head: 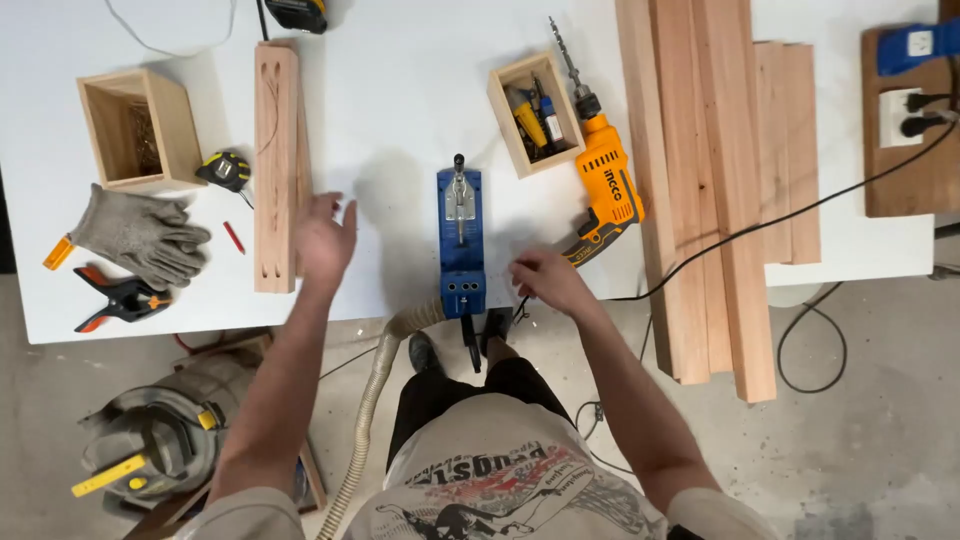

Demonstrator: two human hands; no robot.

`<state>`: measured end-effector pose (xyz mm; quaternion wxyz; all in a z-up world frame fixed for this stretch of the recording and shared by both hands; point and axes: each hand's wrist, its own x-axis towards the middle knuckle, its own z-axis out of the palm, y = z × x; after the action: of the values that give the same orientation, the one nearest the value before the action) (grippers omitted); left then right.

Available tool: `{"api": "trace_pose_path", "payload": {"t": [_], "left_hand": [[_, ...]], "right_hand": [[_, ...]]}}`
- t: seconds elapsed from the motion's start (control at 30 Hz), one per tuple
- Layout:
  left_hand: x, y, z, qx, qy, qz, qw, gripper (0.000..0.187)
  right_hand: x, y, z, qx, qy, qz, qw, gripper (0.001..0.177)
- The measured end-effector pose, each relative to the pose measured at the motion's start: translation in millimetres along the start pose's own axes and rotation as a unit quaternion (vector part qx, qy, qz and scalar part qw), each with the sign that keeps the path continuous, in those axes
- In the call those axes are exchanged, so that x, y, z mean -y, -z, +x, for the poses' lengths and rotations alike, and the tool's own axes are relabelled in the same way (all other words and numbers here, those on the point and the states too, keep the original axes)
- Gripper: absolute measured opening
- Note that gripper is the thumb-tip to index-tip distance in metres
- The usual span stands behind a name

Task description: The person uses a pocket hole jig and a power drill to create angled holes in several pieces of lumber. They place each piece of wood into the jig, drill the holes, and then remove the wood to place it on a stack. The person also briefly handles a vacuum hose attached to the jig.

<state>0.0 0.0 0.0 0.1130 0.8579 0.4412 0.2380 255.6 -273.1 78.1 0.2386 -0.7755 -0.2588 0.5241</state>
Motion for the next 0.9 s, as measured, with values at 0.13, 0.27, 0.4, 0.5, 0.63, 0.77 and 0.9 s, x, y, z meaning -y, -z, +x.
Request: {"api": "trace_pose_path", "payload": {"t": [0.13,0.27,0.4,0.5,0.63,0.77,0.9], "left_hand": [[-36,-3,-35,0.272,0.24,-0.189,0.913,0.021],[-66,10,-32,0.394,0.326,-0.277,0.813,0.028],[-98,34,-8,0.494,0.31,-0.284,0.761,0.041],[-109,20,-2,0.555,0.256,-0.227,0.758,0.051],[-105,-22,-6,0.586,0.196,-0.129,0.776,0.054],[-86,-19,-8,0.562,0.262,-0.232,0.749,0.051],[-71,-5,-8,0.481,0.376,-0.352,0.709,0.042]], "right_hand": [[28,-5,65,0.094,0.009,-0.093,0.991,0.031],[65,-18,72,0.177,-0.033,-0.17,0.969,0.063],[83,-9,67,0.212,-0.031,-0.171,0.962,0.061],[20,-15,111,0.221,0.026,-0.199,0.954,0.043],[36,-5,77,0.182,0.125,-0.294,0.93,0.026],[9,-23,99,0.209,0.092,-0.211,0.951,0.036],[-9,-36,118,0.201,0.013,-0.153,0.967,0.055]]}}
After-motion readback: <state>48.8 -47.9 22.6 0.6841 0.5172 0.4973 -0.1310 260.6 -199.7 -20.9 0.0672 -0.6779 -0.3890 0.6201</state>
